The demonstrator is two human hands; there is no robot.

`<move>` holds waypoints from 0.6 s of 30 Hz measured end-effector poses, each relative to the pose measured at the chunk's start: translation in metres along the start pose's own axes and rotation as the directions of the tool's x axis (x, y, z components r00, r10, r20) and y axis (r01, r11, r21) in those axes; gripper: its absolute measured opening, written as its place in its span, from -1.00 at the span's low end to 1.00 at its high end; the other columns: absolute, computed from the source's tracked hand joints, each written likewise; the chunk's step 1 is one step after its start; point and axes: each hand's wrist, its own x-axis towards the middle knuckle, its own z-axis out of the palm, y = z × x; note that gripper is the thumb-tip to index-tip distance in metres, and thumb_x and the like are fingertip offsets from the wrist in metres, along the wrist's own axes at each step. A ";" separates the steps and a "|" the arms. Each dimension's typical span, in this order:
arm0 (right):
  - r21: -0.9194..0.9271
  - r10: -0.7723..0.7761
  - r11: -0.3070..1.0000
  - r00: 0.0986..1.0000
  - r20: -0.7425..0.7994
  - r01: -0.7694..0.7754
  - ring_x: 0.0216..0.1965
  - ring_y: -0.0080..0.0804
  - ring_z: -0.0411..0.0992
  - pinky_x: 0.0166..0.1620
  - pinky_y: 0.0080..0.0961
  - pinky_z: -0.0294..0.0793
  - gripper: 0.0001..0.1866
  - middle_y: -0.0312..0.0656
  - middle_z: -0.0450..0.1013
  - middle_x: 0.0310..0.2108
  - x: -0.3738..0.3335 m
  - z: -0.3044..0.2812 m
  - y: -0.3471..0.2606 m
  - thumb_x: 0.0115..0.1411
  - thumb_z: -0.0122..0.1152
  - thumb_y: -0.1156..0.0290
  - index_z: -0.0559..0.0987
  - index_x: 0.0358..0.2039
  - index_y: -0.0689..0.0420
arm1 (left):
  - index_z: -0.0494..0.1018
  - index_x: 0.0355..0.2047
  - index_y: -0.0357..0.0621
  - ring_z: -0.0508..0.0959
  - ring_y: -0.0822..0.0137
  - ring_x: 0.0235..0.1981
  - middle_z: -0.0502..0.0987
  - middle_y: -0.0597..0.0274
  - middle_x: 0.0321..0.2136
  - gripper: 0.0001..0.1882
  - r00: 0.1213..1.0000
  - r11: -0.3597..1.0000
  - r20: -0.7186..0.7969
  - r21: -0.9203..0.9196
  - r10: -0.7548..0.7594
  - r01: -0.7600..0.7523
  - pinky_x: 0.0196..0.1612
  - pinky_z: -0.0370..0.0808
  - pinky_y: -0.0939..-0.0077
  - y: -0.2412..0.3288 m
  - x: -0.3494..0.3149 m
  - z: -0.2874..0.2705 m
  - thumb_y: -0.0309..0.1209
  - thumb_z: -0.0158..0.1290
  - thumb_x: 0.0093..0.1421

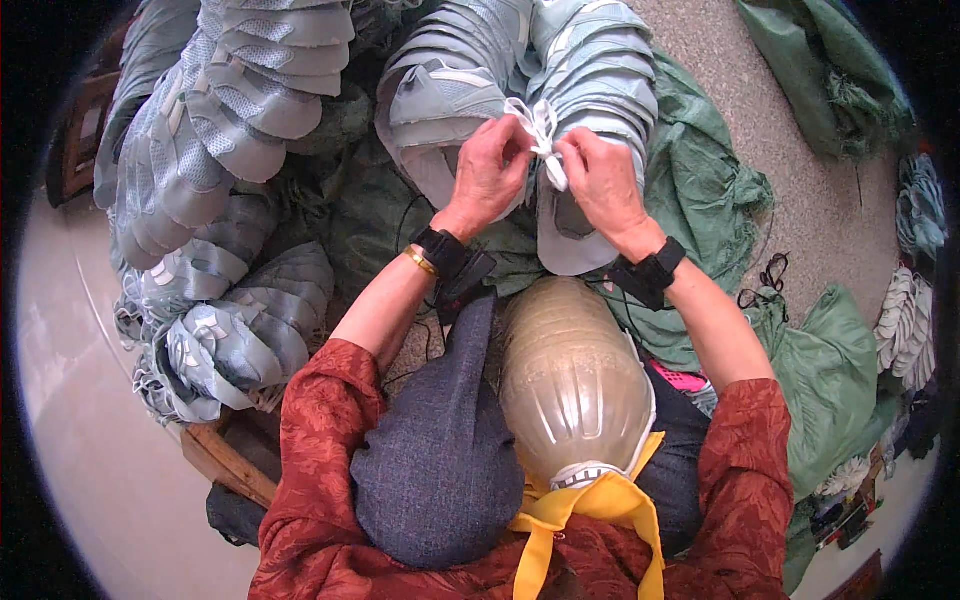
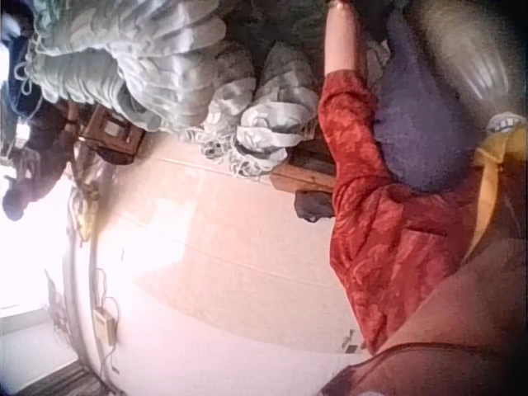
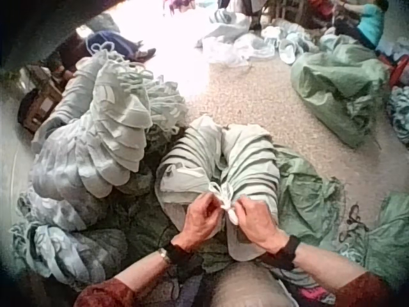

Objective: The person sits on the floor surrounded by stacks of shoes and green sacks. They pick up a light-colored shoe, thread a white lace through the eyelets, and tie the laces. The person then picks up another shoe and begins threading a lace through its eyelets.

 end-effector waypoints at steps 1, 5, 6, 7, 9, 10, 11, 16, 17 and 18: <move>0.001 -0.012 1.000 1.000 0.015 0.012 -0.40 0.08 0.58 -0.28 -0.11 0.55 -0.83 0.09 0.56 -0.49 0.001 0.001 0.000 0.26 0.20 0.40 0.61 -0.37 0.25 | 0.44 -0.33 -0.24 0.54 0.31 -0.43 0.52 0.17 -0.44 -0.86 1.000 1.000 0.000 -0.004 -0.002 0.002 -0.32 0.49 0.44 0.000 0.000 0.000 -0.63 0.16 0.12; 0.047 -0.015 0.999 0.999 0.041 0.013 -0.42 0.02 0.60 -0.30 -0.17 0.57 -0.81 0.06 0.56 -0.52 0.002 0.001 0.000 0.23 0.27 0.36 0.58 -0.36 0.25 | 0.42 -0.31 -0.25 0.54 0.30 -0.43 0.51 0.16 -0.43 -0.85 1.000 1.000 0.001 0.001 -0.003 0.003 -0.32 0.49 0.43 -0.004 0.000 0.001 -0.64 0.14 0.13; 0.069 -0.005 0.998 0.999 0.040 0.002 -0.42 0.00 0.60 -0.30 -0.19 0.57 -0.80 0.06 0.57 -0.52 0.002 0.001 0.000 0.21 0.29 0.35 0.58 -0.35 0.25 | 0.41 -0.31 -0.25 0.54 0.30 -0.43 0.51 0.15 -0.42 -0.85 1.000 1.000 0.001 -0.007 -0.004 0.004 -0.31 0.49 0.43 -0.004 0.000 0.002 -0.64 0.14 0.13; 0.062 -0.002 0.998 0.998 0.055 -0.001 -0.43 -0.01 0.60 -0.30 -0.20 0.57 -0.80 0.05 0.57 -0.52 -0.001 0.000 -0.002 0.20 0.31 0.36 0.57 -0.34 0.25 | 0.41 -0.30 -0.25 0.54 0.29 -0.43 0.51 0.14 -0.41 -0.85 1.000 1.000 0.001 -0.014 -0.006 0.006 -0.31 0.49 0.43 -0.003 0.000 0.003 -0.64 0.14 0.13; 0.048 0.002 0.999 0.996 0.086 -0.007 -0.44 -0.02 0.61 -0.31 -0.22 0.57 -0.80 0.04 0.57 -0.52 -0.006 -0.003 -0.006 0.17 0.33 0.38 0.56 -0.30 0.25 | 0.40 -0.29 -0.26 0.55 0.28 -0.41 0.51 0.13 -0.40 -0.83 1.000 1.000 0.002 -0.008 -0.004 0.004 -0.30 0.50 0.42 -0.004 -0.002 0.002 -0.64 0.14 0.12; 0.059 0.021 0.998 0.997 0.075 -0.026 -0.43 -0.01 0.60 -0.30 -0.21 0.57 -0.81 0.02 0.57 -0.51 -0.006 -0.004 -0.007 0.17 0.32 0.40 0.56 -0.29 0.24 | 0.40 -0.29 -0.26 0.55 0.27 -0.41 0.52 0.13 -0.40 -0.83 1.000 1.000 0.006 -0.008 -0.001 0.001 -0.29 0.50 0.42 -0.003 -0.002 0.002 -0.65 0.14 0.12; 0.071 0.040 0.997 0.997 0.065 -0.045 -0.42 -0.01 0.60 -0.29 -0.21 0.57 -0.82 0.01 0.57 -0.51 -0.006 -0.004 -0.008 0.16 0.31 0.42 0.56 -0.28 0.23 | 0.40 -0.29 -0.26 0.55 0.25 -0.40 0.51 0.12 -0.40 -0.83 1.000 1.000 -0.003 0.003 0.014 -0.014 -0.29 0.50 0.41 -0.003 -0.002 0.002 -0.65 0.14 0.12; -0.027 -0.169 0.985 0.985 0.025 0.169 -0.31 0.03 0.56 -0.23 -0.13 0.55 -0.81 -0.06 0.56 -0.39 0.015 -0.008 -0.001 0.09 0.23 0.55 0.59 -0.24 0.15 | 0.39 -0.31 -0.27 0.55 0.18 -0.38 0.49 0.11 -0.41 -0.83 0.985 0.988 -0.065 0.016 0.157 -0.156 -0.27 0.50 0.38 -0.001 -0.004 0.001 -0.68 0.12 0.12; -0.071 -0.208 0.975 0.978 0.029 0.210 -0.30 0.03 0.56 -0.23 -0.12 0.56 -0.80 -0.06 0.55 -0.36 0.015 -0.007 0.000 0.10 0.21 0.56 0.59 -0.23 0.14 | 0.38 -0.32 -0.27 0.54 0.17 -0.38 0.49 0.11 -0.41 -0.83 0.983 0.983 -0.054 0.061 0.175 -0.172 -0.27 0.50 0.38 -0.001 -0.004 0.000 -0.68 0.12 0.12; -0.116 -0.247 0.961 0.968 0.036 0.250 -0.29 0.04 0.56 -0.22 -0.12 0.56 -0.79 -0.06 0.55 -0.33 0.015 -0.005 0.001 0.10 0.20 0.57 0.60 -0.22 0.12 | 0.38 -0.32 -0.26 0.54 0.17 -0.38 0.49 0.10 -0.41 -0.84 0.980 0.977 -0.042 0.105 0.193 -0.188 -0.28 0.50 0.38 -0.001 -0.004 -0.002 -0.68 0.12 0.12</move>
